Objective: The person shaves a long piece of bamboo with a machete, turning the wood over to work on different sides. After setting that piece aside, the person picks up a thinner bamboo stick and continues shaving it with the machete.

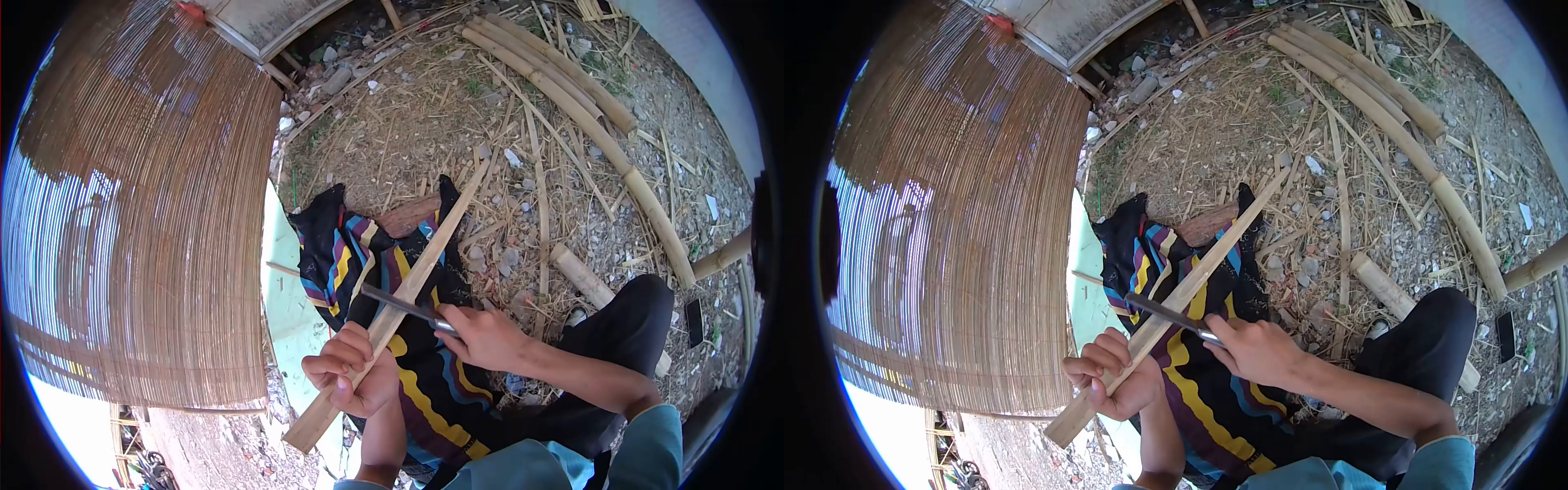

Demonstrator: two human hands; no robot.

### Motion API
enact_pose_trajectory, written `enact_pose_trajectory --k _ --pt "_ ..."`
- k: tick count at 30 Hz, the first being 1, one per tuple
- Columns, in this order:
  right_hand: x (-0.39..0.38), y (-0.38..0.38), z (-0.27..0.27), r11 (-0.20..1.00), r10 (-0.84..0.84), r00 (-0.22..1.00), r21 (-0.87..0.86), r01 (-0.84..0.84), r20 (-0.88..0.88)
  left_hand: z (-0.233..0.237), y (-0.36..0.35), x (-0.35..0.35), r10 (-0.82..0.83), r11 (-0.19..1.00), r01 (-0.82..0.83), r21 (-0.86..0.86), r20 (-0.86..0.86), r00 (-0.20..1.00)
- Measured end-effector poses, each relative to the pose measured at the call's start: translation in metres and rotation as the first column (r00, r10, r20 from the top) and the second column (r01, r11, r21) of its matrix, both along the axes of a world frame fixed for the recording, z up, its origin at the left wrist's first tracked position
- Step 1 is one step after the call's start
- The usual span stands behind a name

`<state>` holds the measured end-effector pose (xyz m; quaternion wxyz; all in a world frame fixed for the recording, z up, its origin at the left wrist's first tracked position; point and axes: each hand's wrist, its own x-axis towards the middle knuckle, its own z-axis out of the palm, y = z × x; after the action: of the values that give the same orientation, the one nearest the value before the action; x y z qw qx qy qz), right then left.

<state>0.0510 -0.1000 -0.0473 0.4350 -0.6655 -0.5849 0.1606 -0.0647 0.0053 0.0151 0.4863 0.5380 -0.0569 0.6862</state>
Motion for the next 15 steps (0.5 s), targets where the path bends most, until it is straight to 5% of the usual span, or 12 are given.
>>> enact_pose_trajectory --k 3,5,6,13,15 --pt "-0.008 -0.002 0.001 0.997 0.060 0.998 0.047 -0.061 0.020 0.001 -0.005 0.000 -0.047 0.999 0.047 -0.014 -0.001 0.999" --pt "0.002 0.006 -0.020 0.999 -0.050 0.999 0.009 0.050 0.006 0.000 -0.005 -0.001 -0.034 0.999 0.034 0.000 -0.008 0.999" --pt "0.016 0.013 -0.023 0.963 -0.125 0.990 -0.249 0.106 -0.063 0.000 -0.004 0.000 -0.028 0.999 0.028 0.018 -0.004 1.000" --pt "0.008 0.004 -0.011 0.987 -0.028 0.998 -0.159 0.036 0.050 0.000 -0.001 0.001 -0.023 1.000 0.023 -0.005 0.001 1.000" --pt "-0.001 -0.001 -0.013 0.998 0.057 0.996 0.007 -0.057 0.069 0.002 -0.007 0.004 0.018 1.000 -0.018 0.006 -0.007 1.000"
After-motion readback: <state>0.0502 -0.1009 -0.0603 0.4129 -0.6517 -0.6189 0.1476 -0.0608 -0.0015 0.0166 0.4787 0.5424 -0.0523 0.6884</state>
